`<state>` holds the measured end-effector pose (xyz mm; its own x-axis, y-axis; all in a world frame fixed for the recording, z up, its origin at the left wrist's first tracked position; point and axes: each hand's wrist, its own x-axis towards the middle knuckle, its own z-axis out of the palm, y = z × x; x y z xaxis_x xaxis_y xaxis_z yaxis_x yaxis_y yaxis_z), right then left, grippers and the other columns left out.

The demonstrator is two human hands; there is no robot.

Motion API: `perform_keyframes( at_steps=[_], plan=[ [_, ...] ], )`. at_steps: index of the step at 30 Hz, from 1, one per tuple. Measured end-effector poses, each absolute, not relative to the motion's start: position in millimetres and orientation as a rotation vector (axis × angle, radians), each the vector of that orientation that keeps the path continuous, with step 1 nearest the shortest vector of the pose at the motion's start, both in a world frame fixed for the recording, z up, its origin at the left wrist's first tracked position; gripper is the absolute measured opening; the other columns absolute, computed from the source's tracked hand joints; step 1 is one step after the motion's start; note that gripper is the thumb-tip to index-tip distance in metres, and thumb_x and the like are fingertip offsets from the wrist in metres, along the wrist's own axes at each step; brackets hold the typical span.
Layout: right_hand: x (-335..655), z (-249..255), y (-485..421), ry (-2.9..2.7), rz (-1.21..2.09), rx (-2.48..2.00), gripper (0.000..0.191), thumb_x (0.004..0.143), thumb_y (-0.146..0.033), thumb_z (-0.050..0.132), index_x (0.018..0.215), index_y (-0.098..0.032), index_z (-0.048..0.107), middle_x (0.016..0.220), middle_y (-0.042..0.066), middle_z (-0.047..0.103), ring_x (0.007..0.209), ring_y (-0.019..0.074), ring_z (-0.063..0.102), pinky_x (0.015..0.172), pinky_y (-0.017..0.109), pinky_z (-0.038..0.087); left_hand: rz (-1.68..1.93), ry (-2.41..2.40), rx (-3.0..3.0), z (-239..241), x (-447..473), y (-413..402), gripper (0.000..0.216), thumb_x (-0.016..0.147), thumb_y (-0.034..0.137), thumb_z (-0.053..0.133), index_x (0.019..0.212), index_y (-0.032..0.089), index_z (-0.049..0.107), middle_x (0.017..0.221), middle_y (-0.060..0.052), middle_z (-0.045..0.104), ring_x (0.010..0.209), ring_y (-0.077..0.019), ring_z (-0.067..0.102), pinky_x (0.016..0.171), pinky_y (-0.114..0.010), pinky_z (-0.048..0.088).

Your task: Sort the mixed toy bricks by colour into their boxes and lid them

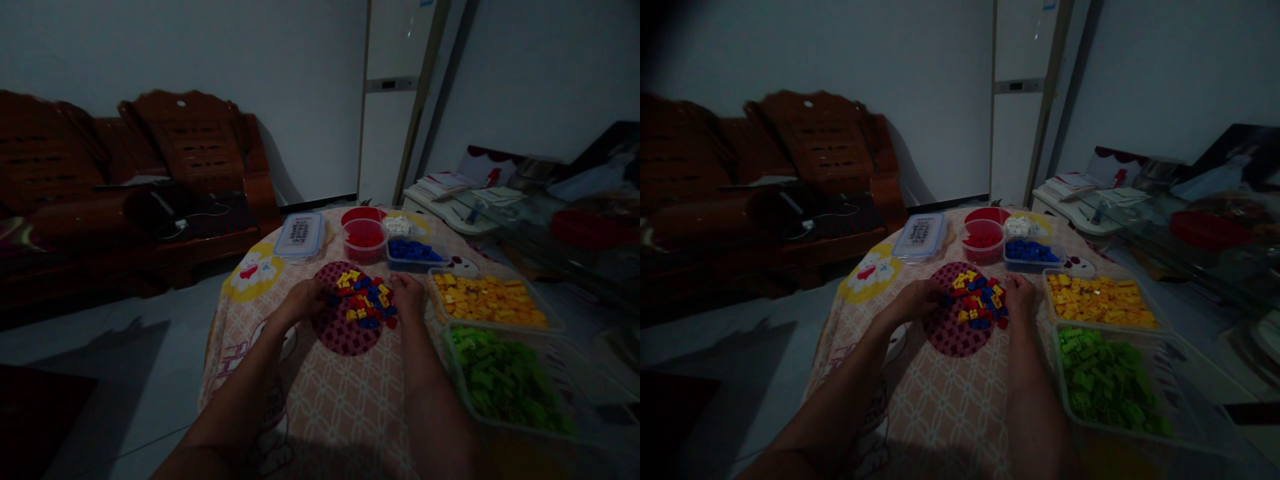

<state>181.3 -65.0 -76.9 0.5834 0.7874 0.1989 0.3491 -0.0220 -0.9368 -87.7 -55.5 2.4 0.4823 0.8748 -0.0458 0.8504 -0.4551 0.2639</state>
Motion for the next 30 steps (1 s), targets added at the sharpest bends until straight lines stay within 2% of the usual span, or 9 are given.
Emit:
perform_keyframes(
  at_steps=[5, 12, 18, 20, 24, 30],
  plan=[
    [180, -77, -64, -0.963, 0.473, -1.612, 0.039, 0.073, -0.039, 0.053, 0.091, -0.017, 0.079, 0.087, 0.010, 0.078, 0.084, 0.0262, 0.069, 0.076, 0.036, 0.054, 0.486, 1.447, 2.394, 29, -85, -28, 0.033, 0.074, 0.017, 0.062, 0.103, 0.019, 0.078, 0.088, -0.006, 0.076, 0.078, -0.0194, 0.069, 0.073, -0.027, 0.052],
    [178, -65, -70, -0.993, 0.465, -1.609, 0.036, 0.072, -0.040, 0.053, 0.086, -0.019, 0.079, 0.089, 0.009, 0.078, 0.085, 0.0268, 0.070, 0.083, 0.037, 0.053, 0.925, 1.378, 2.258, 44, -26, 23, 0.033, 0.078, 0.017, 0.064, 0.109, 0.016, 0.076, 0.094, -0.007, 0.076, 0.083, -0.0182, 0.069, 0.082, -0.029, 0.054],
    [177, -57, -72, -0.973, 0.476, -1.648, 0.036, 0.070, -0.040, 0.054, 0.084, -0.019, 0.079, 0.088, 0.009, 0.078, 0.083, 0.0278, 0.070, 0.081, 0.037, 0.053, 1.283, 1.331, 2.000, 40, -6, 33, 0.049, 0.080, 0.014, 0.060, 0.128, 0.013, 0.064, 0.123, -0.014, 0.068, 0.096, -0.0178, 0.069, 0.083, -0.029, 0.057],
    [177, -58, -72, -0.976, 0.465, -1.640, 0.036, 0.070, -0.040, 0.054, 0.084, -0.018, 0.079, 0.087, 0.009, 0.078, 0.083, 0.0278, 0.070, 0.079, 0.037, 0.053, 1.271, 1.339, 2.032, 38, -16, 25, 0.042, 0.081, 0.017, 0.060, 0.123, 0.014, 0.067, 0.120, -0.013, 0.070, 0.096, -0.0183, 0.069, 0.084, -0.030, 0.057],
    [178, -64, -70, -0.997, 0.427, -1.630, 0.037, 0.072, -0.041, 0.053, 0.085, -0.018, 0.079, 0.086, 0.009, 0.078, 0.083, 0.0269, 0.070, 0.080, 0.036, 0.053, 0.971, 1.398, 2.207, 34, -40, 3, 0.024, 0.081, 0.020, 0.060, 0.099, 0.015, 0.075, 0.098, -0.009, 0.076, 0.088, -0.0196, 0.069, 0.085, -0.031, 0.053],
    [182, -76, -65, -1.006, 0.449, -1.640, 0.039, 0.075, -0.043, 0.051, 0.090, -0.019, 0.079, 0.088, 0.007, 0.078, 0.084, 0.0251, 0.069, 0.078, 0.036, 0.054, 0.545, 1.329, 2.419, 42, -44, -17, 0.021, 0.079, 0.019, 0.056, 0.081, 0.014, 0.077, 0.074, -0.005, 0.073, 0.069, -0.0167, 0.064, 0.067, -0.025, 0.045]
  ],
)
